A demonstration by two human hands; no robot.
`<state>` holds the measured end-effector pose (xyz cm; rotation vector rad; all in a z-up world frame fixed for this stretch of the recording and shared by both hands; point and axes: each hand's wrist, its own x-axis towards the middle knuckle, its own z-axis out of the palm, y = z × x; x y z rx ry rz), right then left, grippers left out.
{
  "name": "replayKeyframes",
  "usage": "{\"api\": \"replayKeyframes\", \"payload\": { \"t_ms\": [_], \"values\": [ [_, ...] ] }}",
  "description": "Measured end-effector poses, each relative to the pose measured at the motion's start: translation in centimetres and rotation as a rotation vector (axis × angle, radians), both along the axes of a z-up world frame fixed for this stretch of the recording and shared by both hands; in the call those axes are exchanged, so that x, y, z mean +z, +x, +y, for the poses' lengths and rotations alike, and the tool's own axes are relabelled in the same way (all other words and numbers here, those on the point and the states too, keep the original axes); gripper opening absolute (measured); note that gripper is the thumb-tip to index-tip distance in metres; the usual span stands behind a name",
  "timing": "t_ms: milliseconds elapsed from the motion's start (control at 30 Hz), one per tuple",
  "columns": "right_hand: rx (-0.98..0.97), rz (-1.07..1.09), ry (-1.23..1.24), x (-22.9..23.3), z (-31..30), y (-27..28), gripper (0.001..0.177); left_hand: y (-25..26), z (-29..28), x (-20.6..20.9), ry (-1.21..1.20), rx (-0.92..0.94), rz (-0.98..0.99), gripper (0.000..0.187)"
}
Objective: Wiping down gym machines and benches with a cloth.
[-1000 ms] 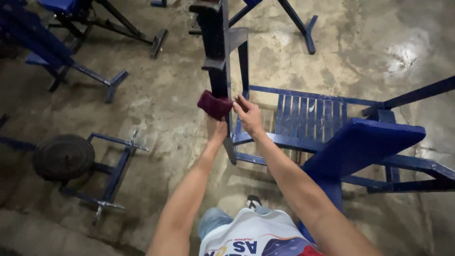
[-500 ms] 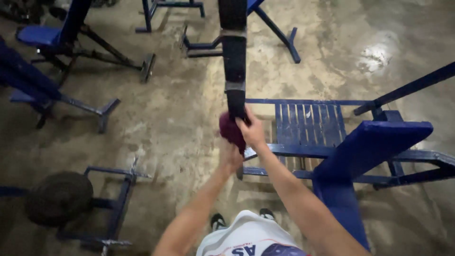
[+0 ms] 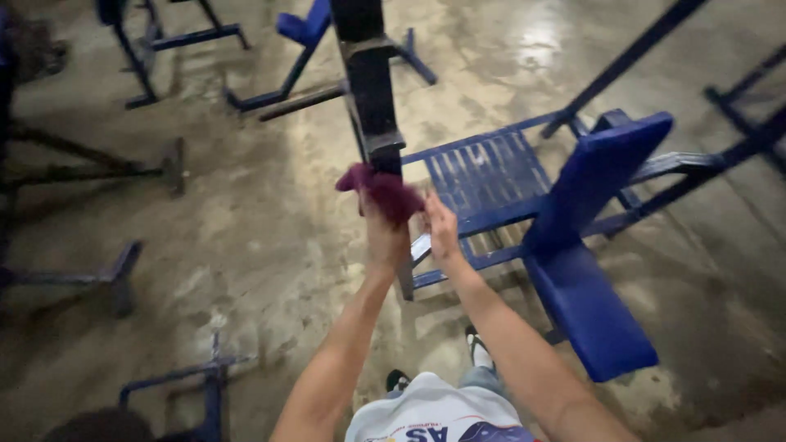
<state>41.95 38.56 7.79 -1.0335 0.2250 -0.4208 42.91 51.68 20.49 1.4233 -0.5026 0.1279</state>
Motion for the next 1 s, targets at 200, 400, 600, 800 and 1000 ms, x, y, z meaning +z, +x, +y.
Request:
{"api": "replayKeyframes", "payload": {
  "t_ms": [200, 400, 600, 800, 1000],
  "values": [
    [-0.073, 0.291, 0.073, -2.9, 2.2, -2.2, 0.049, -0.5, 1.4, -4.8, 0.327, 0.178, -0.33, 0.035],
    [-0.051, -0.18, -0.412, 2.3, 3.0, 0.5, 0.052, 0.2, 1.9, 7.3, 0.236, 0.258, -0.572, 0.065],
    [0.1, 0.091, -0.044, 1.3, 3.6, -2.2, 0.063, 4.8, 2.8, -15.8, 0.669, 0.178, -0.414, 0.03],
    [0.139, -0.008, 0.033, -3.7, 2.4, -0.4, 0.058, -2.5, 4.0, 0.2, 0.804, 0.244, -0.194, 0.038],
    [0.204, -0.176, 0.416, 0.7, 2.0, -1.2, 0.057, -1.7, 1.8, 0.2, 0.294, -0.053, -0.201, 0.04]
  ]
}}
